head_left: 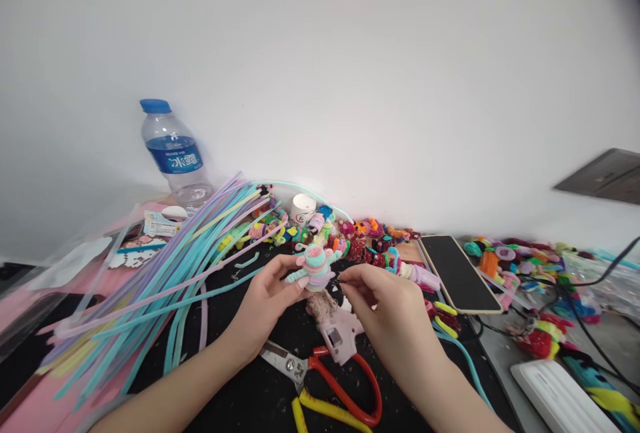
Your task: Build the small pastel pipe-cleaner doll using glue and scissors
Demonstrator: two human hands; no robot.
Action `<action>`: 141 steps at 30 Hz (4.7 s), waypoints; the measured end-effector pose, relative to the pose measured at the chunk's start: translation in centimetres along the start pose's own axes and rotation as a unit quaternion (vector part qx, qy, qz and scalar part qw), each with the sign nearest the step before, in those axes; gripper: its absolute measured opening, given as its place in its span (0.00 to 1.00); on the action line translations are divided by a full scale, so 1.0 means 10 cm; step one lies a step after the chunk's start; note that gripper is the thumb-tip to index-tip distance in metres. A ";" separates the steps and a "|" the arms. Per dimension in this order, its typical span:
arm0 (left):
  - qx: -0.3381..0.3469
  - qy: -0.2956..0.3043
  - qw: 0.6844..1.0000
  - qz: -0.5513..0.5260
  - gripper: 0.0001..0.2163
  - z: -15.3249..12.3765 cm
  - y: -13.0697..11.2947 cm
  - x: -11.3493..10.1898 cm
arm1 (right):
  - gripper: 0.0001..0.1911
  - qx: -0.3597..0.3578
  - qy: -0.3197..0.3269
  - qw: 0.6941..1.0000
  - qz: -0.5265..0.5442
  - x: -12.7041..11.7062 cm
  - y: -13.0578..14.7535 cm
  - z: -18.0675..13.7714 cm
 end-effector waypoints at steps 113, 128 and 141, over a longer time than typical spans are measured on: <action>-0.099 -0.003 0.993 -0.065 0.10 -0.01 0.18 -0.03 | 0.10 0.152 0.034 0.981 0.114 0.26 -0.17 -0.10; -0.127 0.017 0.989 -0.069 0.10 -0.01 0.21 0.01 | 0.11 0.060 -0.002 0.995 0.083 0.08 -0.06 0.01; -0.125 0.018 0.989 -0.072 0.10 -0.01 0.21 0.01 | 0.12 0.035 -0.008 0.997 0.063 0.03 -0.03 0.01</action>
Point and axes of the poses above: each hand's wrist, its own z-axis towards the middle knuckle, its own x-axis out of the palm, y = z × x, the point moved 10 cm from there along z, towards the middle knuckle, and after that the axes turned 12 degrees about -y, right-handed, at the moved point
